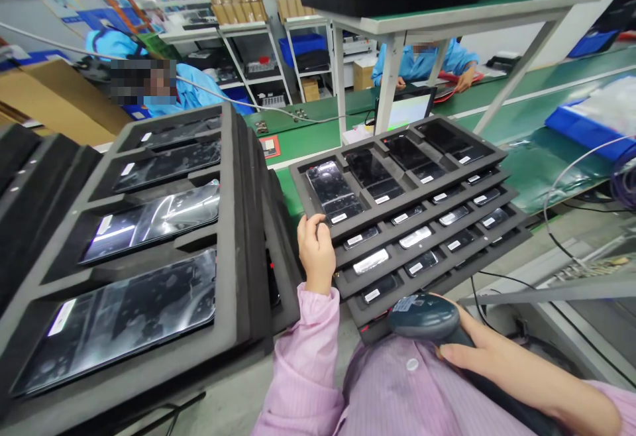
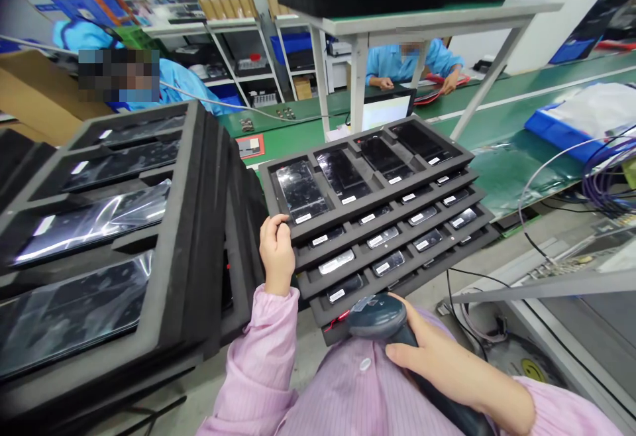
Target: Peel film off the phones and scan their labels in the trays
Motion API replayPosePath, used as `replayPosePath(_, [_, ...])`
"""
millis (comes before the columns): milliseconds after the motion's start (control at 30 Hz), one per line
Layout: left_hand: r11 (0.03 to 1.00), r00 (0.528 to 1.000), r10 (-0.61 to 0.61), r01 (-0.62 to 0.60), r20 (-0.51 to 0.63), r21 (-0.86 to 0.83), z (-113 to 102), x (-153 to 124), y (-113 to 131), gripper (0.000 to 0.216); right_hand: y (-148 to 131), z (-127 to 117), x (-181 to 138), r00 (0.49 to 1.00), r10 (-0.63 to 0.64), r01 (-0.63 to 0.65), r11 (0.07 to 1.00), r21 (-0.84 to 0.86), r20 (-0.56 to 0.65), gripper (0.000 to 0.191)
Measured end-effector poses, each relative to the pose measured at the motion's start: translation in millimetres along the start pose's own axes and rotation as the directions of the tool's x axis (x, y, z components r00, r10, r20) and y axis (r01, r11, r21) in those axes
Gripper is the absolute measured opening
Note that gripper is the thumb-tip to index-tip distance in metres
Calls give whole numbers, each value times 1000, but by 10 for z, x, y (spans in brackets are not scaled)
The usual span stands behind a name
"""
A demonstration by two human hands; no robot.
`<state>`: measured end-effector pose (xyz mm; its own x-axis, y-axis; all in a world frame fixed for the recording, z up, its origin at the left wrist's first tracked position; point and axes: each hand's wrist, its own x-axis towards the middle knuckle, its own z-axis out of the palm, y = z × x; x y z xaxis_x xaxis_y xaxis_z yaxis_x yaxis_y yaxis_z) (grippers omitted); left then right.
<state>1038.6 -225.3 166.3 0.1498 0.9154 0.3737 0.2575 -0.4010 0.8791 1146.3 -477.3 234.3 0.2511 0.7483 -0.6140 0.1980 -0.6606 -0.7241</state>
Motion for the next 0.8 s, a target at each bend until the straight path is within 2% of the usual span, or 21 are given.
replayPosePath(300, [1000,1000,14,-14,-1,-5,0,-16,13,22,34,75,28,992,124,-124,992,-25,0,99])
replayPosePath(567, [1000,1000,23,-23,9,2,-7,-20,34,23,91,188,-66,989,92,-95,995,-19,-115,92])
replayPosePath(800, [1000,1000,7,-7,23,-1,-6,-28,34,22,81,224,-83,983,90,-98,994,-43,-158,92])
